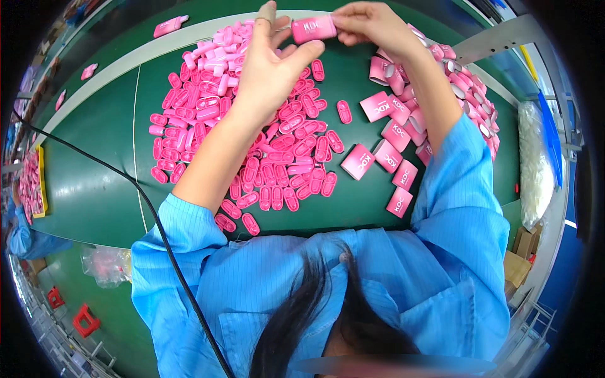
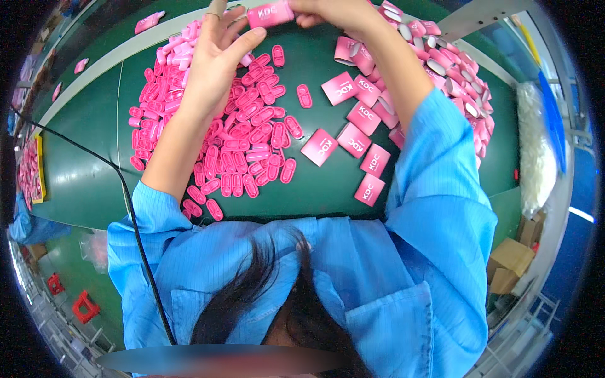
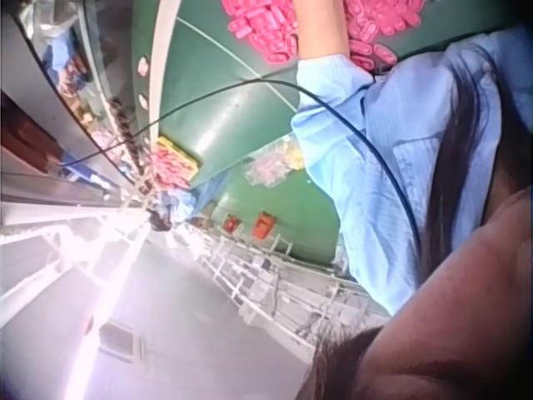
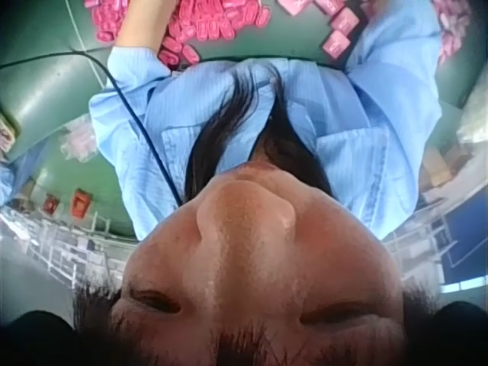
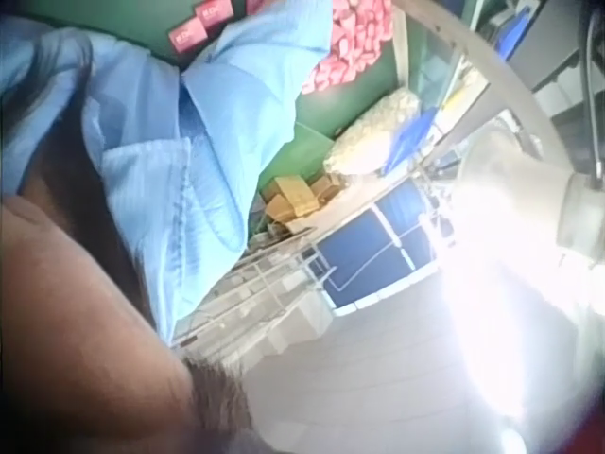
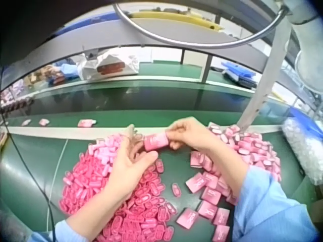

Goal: The person assembles small electronic components by inserting a pink plastic piece into a larger pink plastic housing labeled 'KDC' by hand.

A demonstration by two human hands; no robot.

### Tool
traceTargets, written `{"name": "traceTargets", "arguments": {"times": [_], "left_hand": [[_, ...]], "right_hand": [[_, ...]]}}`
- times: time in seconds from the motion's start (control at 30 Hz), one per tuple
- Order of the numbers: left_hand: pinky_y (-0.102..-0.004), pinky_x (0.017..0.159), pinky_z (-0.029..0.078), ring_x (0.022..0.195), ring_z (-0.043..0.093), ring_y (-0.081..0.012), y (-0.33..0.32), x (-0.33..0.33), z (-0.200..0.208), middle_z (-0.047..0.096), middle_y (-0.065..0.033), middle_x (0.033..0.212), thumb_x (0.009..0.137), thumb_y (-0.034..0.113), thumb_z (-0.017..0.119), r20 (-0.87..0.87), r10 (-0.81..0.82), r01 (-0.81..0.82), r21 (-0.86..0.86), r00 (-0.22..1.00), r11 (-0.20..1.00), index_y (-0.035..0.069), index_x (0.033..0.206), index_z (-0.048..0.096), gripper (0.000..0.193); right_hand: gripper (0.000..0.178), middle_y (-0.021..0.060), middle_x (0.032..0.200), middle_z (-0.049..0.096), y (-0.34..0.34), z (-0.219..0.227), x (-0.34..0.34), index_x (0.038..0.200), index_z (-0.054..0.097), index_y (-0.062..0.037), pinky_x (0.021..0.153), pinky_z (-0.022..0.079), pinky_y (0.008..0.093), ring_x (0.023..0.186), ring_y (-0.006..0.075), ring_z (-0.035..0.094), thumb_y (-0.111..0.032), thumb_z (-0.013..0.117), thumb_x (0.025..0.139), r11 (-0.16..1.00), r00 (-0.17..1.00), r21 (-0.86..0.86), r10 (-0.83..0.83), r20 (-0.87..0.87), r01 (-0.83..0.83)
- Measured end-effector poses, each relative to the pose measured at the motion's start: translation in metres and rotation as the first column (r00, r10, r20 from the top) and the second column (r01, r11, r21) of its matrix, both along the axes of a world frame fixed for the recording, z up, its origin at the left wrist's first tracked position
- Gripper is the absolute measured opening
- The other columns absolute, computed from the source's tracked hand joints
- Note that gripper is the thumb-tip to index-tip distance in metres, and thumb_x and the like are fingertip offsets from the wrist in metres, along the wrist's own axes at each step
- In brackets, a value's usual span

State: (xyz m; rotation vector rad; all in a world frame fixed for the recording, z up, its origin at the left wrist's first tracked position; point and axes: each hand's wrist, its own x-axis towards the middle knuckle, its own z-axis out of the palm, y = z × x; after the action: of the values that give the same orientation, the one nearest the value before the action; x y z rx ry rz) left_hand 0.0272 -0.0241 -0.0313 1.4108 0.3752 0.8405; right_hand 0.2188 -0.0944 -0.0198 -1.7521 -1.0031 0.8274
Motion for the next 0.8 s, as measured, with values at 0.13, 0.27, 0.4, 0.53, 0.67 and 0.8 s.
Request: {"name": "traceTargets", "arguments": {"times": [0.13, 0.27, 0.4, 0.53, 0.67, 0.8], "left_hand": [[-0.0307, 0.076, 0.048, 0.089, 0.058, -0.023, 0.017, -0.006, -0.005, 0.054, -0.0131, 0.105, 0.076, 0.004, 0.058, -0.115, -0.044, 0.085, 0.378, 0.992, 0.922, 0.003, 0.118, 0.047, 0.043], [-0.0337, 0.079, 0.046, 0.09, 0.056, -0.0283, -0.005, -0.015, 0.005, 0.06, -0.0122, 0.097, 0.07, -0.005, 0.05, -0.323, -0.182, 0.37, 0.805, 0.929, 0.464, 0.002, 0.094, 0.061, 0.028], [-0.0345, 0.083, 0.043, 0.094, 0.053, -0.0249, -0.028, -0.013, 0.006, 0.06, -0.0083, 0.098, 0.069, -0.002, 0.053, -0.475, -0.091, 0.484, 0.859, 0.875, 0.169, 0.002, 0.09, 0.061, 0.023], [-0.0339, 0.077, 0.043, 0.084, 0.054, -0.0237, -0.027, -0.017, 0.001, 0.059, -0.0087, 0.089, 0.071, 0.004, 0.057, -0.506, 0.002, 0.503, 0.857, 0.862, 0.108, 0.004, 0.086, 0.059, 0.015], [-0.0328, 0.068, 0.047, 0.076, 0.058, -0.0241, -0.023, -0.024, 0.01, 0.058, -0.0107, 0.083, 0.071, 0.006, 0.061, -0.378, -0.094, 0.383, 0.835, 0.921, 0.394, 0.004, 0.092, 0.054, 0.022], [-0.0243, 0.064, 0.05, 0.069, 0.061, -0.0127, -0.006, -0.04, 0.025, 0.059, -0.0075, 0.08, 0.072, 0.004, 0.063, -0.383, -0.272, 0.437, 0.455, 0.883, 0.776, 0.001, 0.096, 0.054, 0.026]], "right_hand": [[0.015, 0.007, 0.068, 0.061, 0.023, 0.022, 0.008, 0.086, 0.062, 0.0015, 0.045, 0.043, 0.0212, 0.054, 0.01, 0.056, -0.012, 0.059, 0.079, 0.965, 0.994, -0.24, -0.097, 0.046, 0.105], [0.018, 0.0093, 0.068, 0.062, 0.031, 0.012, 0.001, 0.086, 0.063, 0.0036, 0.043, 0.044, 0.0217, 0.053, 0.0114, 0.058, -0.012, 0.059, 0.079, 0.942, 0.942, -0.003, -0.334, 0.04, 0.334], [0.02, 0.0087, 0.071, 0.063, 0.0, -0.002, 0.015, 0.089, 0.063, 0.0016, 0.052, 0.046, 0.0236, 0.059, 0.0124, 0.059, -0.016, 0.06, 0.08, 0.97, 0.931, 0.135, -0.232, 0.281, 0.201], [0.024, 0.0123, 0.084, 0.064, -0.036, -0.004, -0.028, 0.096, 0.062, -0.0019, 0.066, 0.049, 0.0311, 0.071, 0.0221, 0.063, -0.016, 0.061, 0.078, 0.997, 0.648, -0.076, 0.079, 0.758, -0.032], [0.022, 0.0112, 0.086, 0.063, -0.033, -0.015, -0.04, 0.092, 0.063, -0.0032, 0.065, 0.049, 0.0328, 0.072, 0.0236, 0.062, -0.017, 0.063, 0.075, 0.989, 0.765, 0.062, 0.066, 0.641, -0.137], [0.022, 0.012, 0.08, 0.063, -0.002, 0.007, -0.071, 0.085, 0.061, -0.0052, 0.066, 0.048, 0.0357, 0.073, 0.0276, 0.061, -0.022, 0.064, 0.071, 0.963, 0.756, 0.094, 0.135, 0.64, -0.251]]}}
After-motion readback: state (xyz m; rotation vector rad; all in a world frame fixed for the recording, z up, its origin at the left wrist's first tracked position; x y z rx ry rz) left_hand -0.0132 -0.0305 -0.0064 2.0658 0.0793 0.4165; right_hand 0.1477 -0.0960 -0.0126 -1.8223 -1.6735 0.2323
